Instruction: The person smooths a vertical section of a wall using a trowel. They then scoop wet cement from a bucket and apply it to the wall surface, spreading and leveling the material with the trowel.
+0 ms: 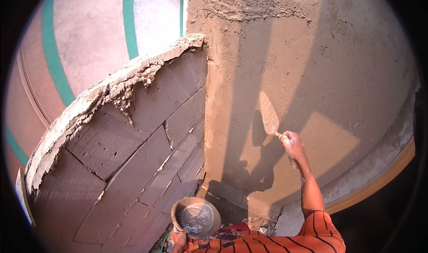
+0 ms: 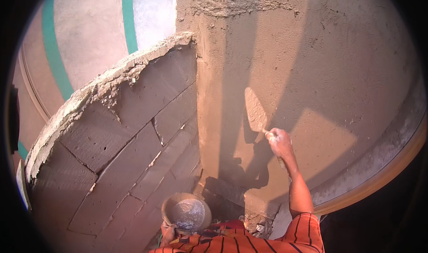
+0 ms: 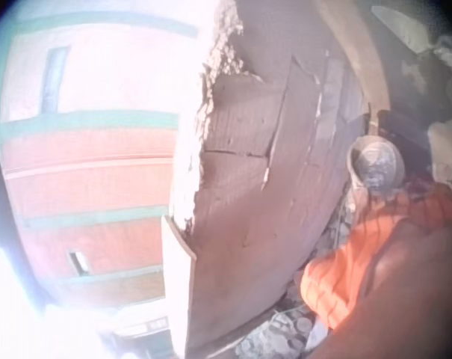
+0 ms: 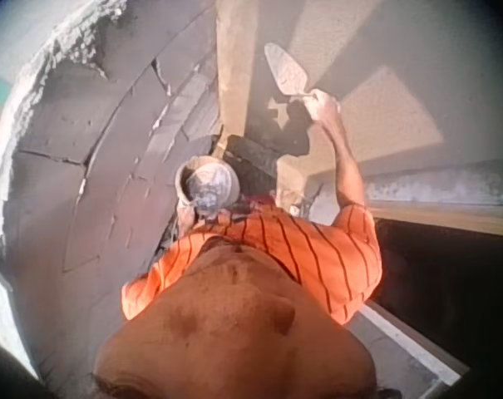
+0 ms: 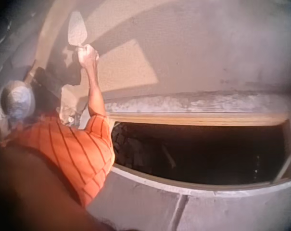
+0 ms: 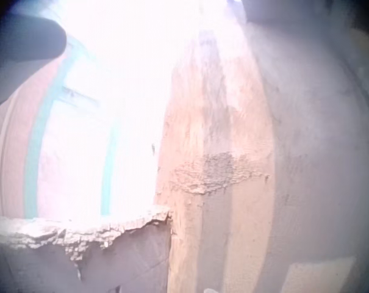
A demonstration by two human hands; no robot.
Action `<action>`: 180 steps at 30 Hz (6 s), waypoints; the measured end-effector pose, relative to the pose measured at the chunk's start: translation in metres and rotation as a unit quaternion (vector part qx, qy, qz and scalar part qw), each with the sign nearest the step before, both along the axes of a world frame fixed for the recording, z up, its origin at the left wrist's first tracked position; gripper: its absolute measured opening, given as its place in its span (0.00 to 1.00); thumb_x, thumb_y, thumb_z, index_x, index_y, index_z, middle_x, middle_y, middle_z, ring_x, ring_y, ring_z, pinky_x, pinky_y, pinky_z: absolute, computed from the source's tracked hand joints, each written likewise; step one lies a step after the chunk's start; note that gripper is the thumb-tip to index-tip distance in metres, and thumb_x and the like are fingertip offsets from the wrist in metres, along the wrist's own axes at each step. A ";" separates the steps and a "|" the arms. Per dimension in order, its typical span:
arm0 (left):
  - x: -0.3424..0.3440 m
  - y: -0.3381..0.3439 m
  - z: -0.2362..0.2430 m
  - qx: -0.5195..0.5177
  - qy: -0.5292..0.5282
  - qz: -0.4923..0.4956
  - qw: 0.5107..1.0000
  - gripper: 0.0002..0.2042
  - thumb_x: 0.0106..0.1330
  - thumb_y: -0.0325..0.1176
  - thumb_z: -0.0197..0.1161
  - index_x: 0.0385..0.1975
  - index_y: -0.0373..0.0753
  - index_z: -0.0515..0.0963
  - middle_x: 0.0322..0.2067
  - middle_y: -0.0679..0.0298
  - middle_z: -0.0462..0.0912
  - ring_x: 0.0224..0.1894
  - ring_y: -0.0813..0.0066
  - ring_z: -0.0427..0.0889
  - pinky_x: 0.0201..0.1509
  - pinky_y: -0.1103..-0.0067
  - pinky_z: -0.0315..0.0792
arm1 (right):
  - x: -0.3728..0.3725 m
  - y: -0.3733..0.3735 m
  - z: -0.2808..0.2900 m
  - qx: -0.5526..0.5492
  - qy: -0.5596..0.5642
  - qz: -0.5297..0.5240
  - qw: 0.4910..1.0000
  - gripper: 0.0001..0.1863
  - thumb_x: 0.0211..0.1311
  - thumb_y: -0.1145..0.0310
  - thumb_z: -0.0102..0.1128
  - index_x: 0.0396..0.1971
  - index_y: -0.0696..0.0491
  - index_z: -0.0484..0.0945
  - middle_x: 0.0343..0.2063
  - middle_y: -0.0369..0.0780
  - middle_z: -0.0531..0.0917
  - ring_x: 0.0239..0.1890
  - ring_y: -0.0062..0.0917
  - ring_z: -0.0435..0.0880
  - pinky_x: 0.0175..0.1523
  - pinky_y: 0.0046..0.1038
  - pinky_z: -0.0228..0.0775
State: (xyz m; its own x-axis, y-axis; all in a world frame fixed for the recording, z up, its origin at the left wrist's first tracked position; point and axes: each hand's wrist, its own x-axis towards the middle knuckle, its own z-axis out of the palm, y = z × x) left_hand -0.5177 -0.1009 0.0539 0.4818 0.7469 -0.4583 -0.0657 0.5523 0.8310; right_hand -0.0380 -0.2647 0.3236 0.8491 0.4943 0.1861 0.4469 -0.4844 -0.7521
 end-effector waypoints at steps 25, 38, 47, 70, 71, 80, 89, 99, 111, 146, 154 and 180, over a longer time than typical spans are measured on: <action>-0.013 0.019 -0.036 0.045 0.000 -0.004 0.999 0.26 0.50 0.12 0.47 0.53 0.29 0.70 0.46 0.55 0.80 0.44 0.64 0.82 0.49 0.71 0.77 | -0.194 0.063 -0.269 -0.356 0.016 0.451 0.818 0.21 0.65 0.46 0.53 0.43 0.49 0.77 0.36 0.47 0.83 0.46 0.46 0.81 0.45 0.51 0.70; -0.015 -0.035 -0.040 -0.014 0.063 0.101 0.993 0.23 0.51 0.19 0.61 0.50 0.29 0.68 0.39 0.57 0.79 0.38 0.67 0.79 0.42 0.74 0.76 | -0.090 0.111 0.004 -0.179 0.092 0.619 0.759 0.19 0.62 0.53 0.64 0.38 0.55 0.80 0.21 0.39 0.81 0.23 0.27 0.77 0.32 0.31 0.67; -0.006 -0.041 -0.047 0.022 0.031 0.088 0.995 0.21 0.52 0.22 0.62 0.47 0.29 0.69 0.36 0.59 0.79 0.35 0.69 0.78 0.44 0.73 0.74 | 0.082 0.102 0.219 0.107 -0.083 0.177 0.975 0.19 0.69 0.48 0.53 0.27 0.47 0.71 0.18 0.26 0.71 0.17 0.08 0.69 0.19 0.16 0.65; 0.000 0.036 -0.056 0.007 -0.011 -0.053 0.999 0.16 0.51 0.18 0.61 0.42 0.32 0.72 0.33 0.62 0.79 0.30 0.72 0.78 0.36 0.76 0.75 | -0.215 0.047 -0.273 -0.367 0.151 0.400 0.826 0.24 0.63 0.47 0.54 0.49 0.49 0.77 0.46 0.45 0.82 0.54 0.44 0.77 0.54 0.57 0.67; 0.002 0.036 -0.055 -0.006 0.000 -0.053 0.999 0.16 0.51 0.18 0.61 0.42 0.32 0.72 0.33 0.61 0.79 0.30 0.72 0.78 0.36 0.76 0.75 | -0.209 0.043 -0.260 -0.368 0.126 0.391 0.834 0.24 0.62 0.47 0.57 0.48 0.49 0.77 0.44 0.44 0.83 0.53 0.44 0.78 0.52 0.54 0.69; 0.006 0.015 -0.012 -0.122 0.041 -0.058 0.990 0.22 0.53 0.20 0.60 0.49 0.33 0.64 0.36 0.59 0.77 0.34 0.70 0.78 0.33 0.75 0.76 | -0.129 0.039 -0.047 -0.248 0.057 0.504 0.825 0.24 0.61 0.46 0.61 0.39 0.54 0.80 0.29 0.48 0.83 0.34 0.46 0.82 0.39 0.41 0.71; 0.026 -0.024 -0.018 0.008 0.030 0.045 0.998 0.21 0.54 0.15 0.48 0.49 0.33 0.72 0.39 0.61 0.81 0.32 0.75 0.80 0.32 0.79 0.75 | 0.059 0.013 0.156 -0.170 0.148 0.162 0.961 0.14 0.68 0.59 0.58 0.30 0.55 0.79 0.18 0.30 0.77 0.15 0.12 0.74 0.18 0.17 0.67; 0.009 -0.018 -0.025 -0.008 0.063 -0.025 0.998 0.18 0.56 0.23 0.59 0.47 0.33 0.64 0.28 0.61 0.75 0.24 0.76 0.76 0.20 0.77 0.70 | 0.011 0.006 0.212 -0.133 -0.104 0.088 0.982 0.12 0.63 0.58 0.57 0.25 0.49 0.75 0.18 0.29 0.73 0.20 0.15 0.70 0.27 0.22 0.66; 0.003 0.002 -0.031 0.044 0.081 -0.077 0.993 0.17 0.52 0.21 0.62 0.44 0.30 0.75 0.32 0.61 0.81 0.32 0.73 0.78 0.38 0.75 0.75 | -0.240 0.046 -0.316 -0.436 0.050 0.422 0.793 0.20 0.65 0.53 0.51 0.46 0.53 0.77 0.40 0.48 0.83 0.46 0.47 0.82 0.48 0.51 0.73; -0.019 -0.053 -0.029 0.052 0.041 0.112 0.991 0.11 0.53 0.18 0.61 0.36 0.31 0.74 0.29 0.66 0.78 0.30 0.77 0.76 0.34 0.78 0.72 | 0.091 0.197 0.183 0.088 -0.004 0.233 0.968 0.16 0.67 0.52 0.58 0.31 0.51 0.76 0.20 0.29 0.75 0.18 0.11 0.73 0.20 0.18 0.66; -0.023 -0.041 -0.009 0.054 0.056 0.077 0.994 0.16 0.53 0.18 0.59 0.44 0.31 0.72 0.31 0.64 0.80 0.30 0.75 0.78 0.35 0.78 0.74 | 0.121 0.215 0.130 -0.276 -0.155 0.197 0.928 0.18 0.64 0.58 0.60 0.32 0.61 0.81 0.21 0.40 0.81 0.19 0.24 0.78 0.28 0.32 0.71; -0.031 -0.007 -0.074 0.026 0.076 0.020 0.997 0.27 0.53 0.24 0.64 0.54 0.29 0.64 0.42 0.57 0.76 0.42 0.68 0.75 0.48 0.75 0.71 | 0.033 0.159 0.212 -0.032 -0.055 0.242 0.968 0.21 0.69 0.50 0.55 0.30 0.55 0.78 0.19 0.32 0.76 0.18 0.13 0.72 0.22 0.21 0.65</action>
